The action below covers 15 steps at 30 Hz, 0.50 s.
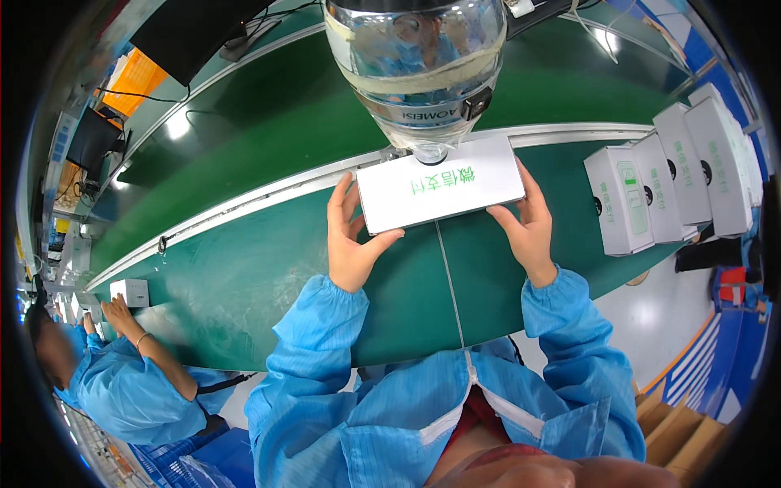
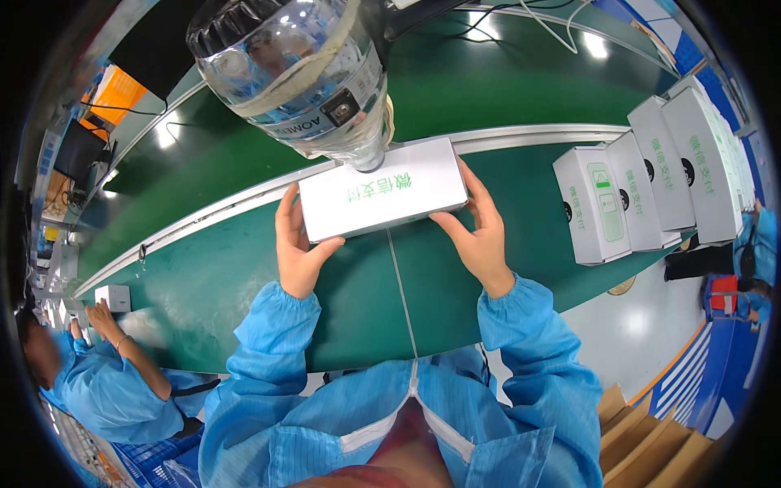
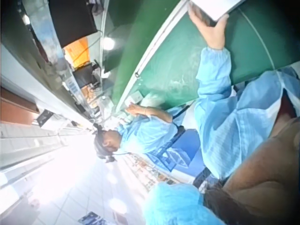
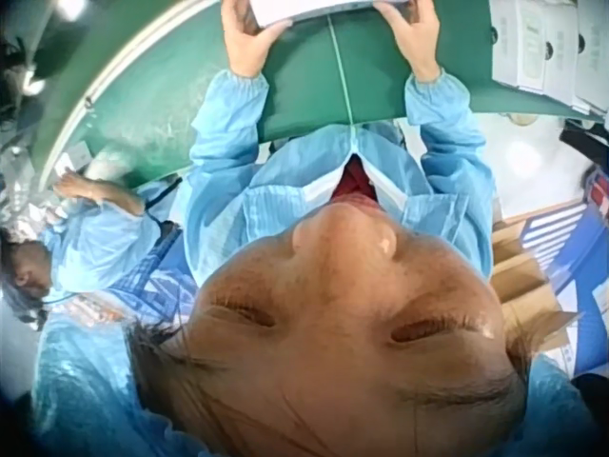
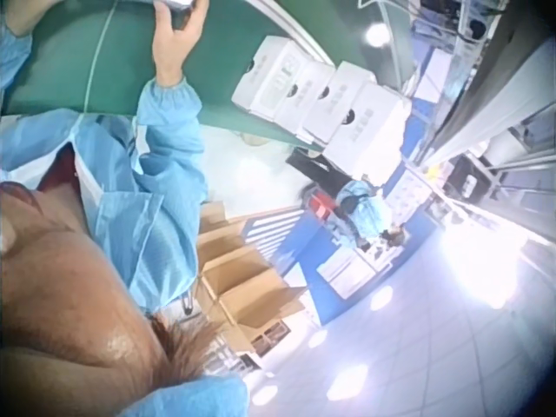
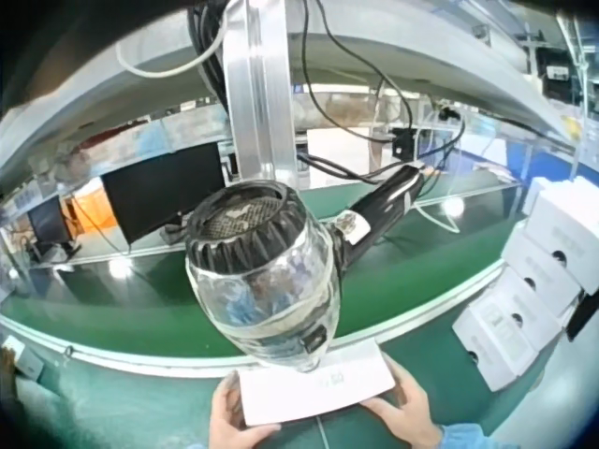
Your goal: Inspecting and processing white equipment boxes on an electronics factory assembly line.
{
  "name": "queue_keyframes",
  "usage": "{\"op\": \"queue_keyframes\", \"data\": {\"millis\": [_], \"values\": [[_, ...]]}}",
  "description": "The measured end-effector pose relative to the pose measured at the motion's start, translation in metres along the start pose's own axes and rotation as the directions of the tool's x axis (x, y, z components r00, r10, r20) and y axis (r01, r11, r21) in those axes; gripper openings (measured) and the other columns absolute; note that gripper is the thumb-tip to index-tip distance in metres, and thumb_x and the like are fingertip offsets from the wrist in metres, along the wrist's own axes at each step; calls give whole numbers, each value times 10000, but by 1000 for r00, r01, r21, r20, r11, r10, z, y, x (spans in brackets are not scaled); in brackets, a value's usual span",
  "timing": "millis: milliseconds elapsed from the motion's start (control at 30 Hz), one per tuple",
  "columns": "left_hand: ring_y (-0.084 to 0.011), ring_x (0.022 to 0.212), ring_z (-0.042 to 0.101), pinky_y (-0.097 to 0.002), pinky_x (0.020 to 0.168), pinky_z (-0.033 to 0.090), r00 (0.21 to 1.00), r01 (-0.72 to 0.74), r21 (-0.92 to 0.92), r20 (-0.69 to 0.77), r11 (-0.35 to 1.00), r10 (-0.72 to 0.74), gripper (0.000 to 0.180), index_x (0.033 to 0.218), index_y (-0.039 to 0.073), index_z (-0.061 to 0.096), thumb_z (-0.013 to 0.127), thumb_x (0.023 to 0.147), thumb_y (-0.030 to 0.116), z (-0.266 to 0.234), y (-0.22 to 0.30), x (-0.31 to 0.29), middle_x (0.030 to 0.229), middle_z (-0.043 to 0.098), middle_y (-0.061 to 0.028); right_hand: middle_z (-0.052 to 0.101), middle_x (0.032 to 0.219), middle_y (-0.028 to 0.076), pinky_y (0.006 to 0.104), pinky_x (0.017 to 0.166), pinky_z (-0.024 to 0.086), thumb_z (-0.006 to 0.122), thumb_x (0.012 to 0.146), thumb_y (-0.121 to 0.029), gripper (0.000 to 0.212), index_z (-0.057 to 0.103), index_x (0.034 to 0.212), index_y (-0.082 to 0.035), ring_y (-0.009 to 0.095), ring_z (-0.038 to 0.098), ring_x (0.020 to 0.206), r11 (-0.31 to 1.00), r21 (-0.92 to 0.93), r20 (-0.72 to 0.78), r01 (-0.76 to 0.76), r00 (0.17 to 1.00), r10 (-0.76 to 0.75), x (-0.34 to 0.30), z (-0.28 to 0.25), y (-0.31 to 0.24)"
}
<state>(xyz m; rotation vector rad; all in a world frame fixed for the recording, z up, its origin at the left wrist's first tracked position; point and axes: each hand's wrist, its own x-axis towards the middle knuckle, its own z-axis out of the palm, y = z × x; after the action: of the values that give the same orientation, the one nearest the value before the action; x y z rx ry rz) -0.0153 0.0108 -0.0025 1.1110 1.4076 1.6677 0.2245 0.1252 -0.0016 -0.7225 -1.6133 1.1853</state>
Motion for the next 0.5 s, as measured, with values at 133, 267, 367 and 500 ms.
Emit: {"op": "queue_keyframes", "data": {"millis": [133, 267, 367, 500], "values": [[-276, 1240, 518, -368, 1030, 434, 1000, -3, -28, -12, 1000, 2, 1077, 1538, 79, 113, 732, 666, -48, 2, 6, 0, 1368, 492, -180, 452, 1443, 124, 344, 1045, 406, 699, 819, 19, 703, 377, 1444, 7, 217, 492, 1270, 1000, -19, -1, 16, 1000, -16, 0, 0, -2], [-276, 1243, 517, -368, 1028, 436, 1000, -2, -39, -11, 999, 1, 1083, 1542, 81, 97, 726, 669, -45, 2, 8, 0, 1367, 493, -185, 456, 1439, 128, 344, 1043, 407, 693, 824, 13, 697, 375, 1444, 8, 216, 496, 1265, 999, -25, -3, 24, 1000, -24, -1, 1, -1], [-275, 1246, 514, -369, 1030, 435, 1000, -5, -29, -14, 1000, 4, 1084, 1543, 83, 96, 724, 669, -48, 2, 7, 0, 1381, 483, -187, 462, 1432, 136, 344, 1043, 403, 679, 828, 22, 688, 372, 1443, 13, 218, 496, 1264, 998, -40, -2, 37, 999, -37, -2, 2, -2], [-274, 1253, 507, -370, 1032, 434, 1000, -5, -16, -6, 1000, 5, 1070, 1542, 81, 101, 717, 677, -53, 2, 6, 0, 1403, 462, -192, 469, 1421, 145, 342, 1045, 396, 665, 833, 30, 675, 370, 1441, 21, 222, 496, 1261, 997, -49, 0, 53, 999, -53, -4, 4, -2]]}}
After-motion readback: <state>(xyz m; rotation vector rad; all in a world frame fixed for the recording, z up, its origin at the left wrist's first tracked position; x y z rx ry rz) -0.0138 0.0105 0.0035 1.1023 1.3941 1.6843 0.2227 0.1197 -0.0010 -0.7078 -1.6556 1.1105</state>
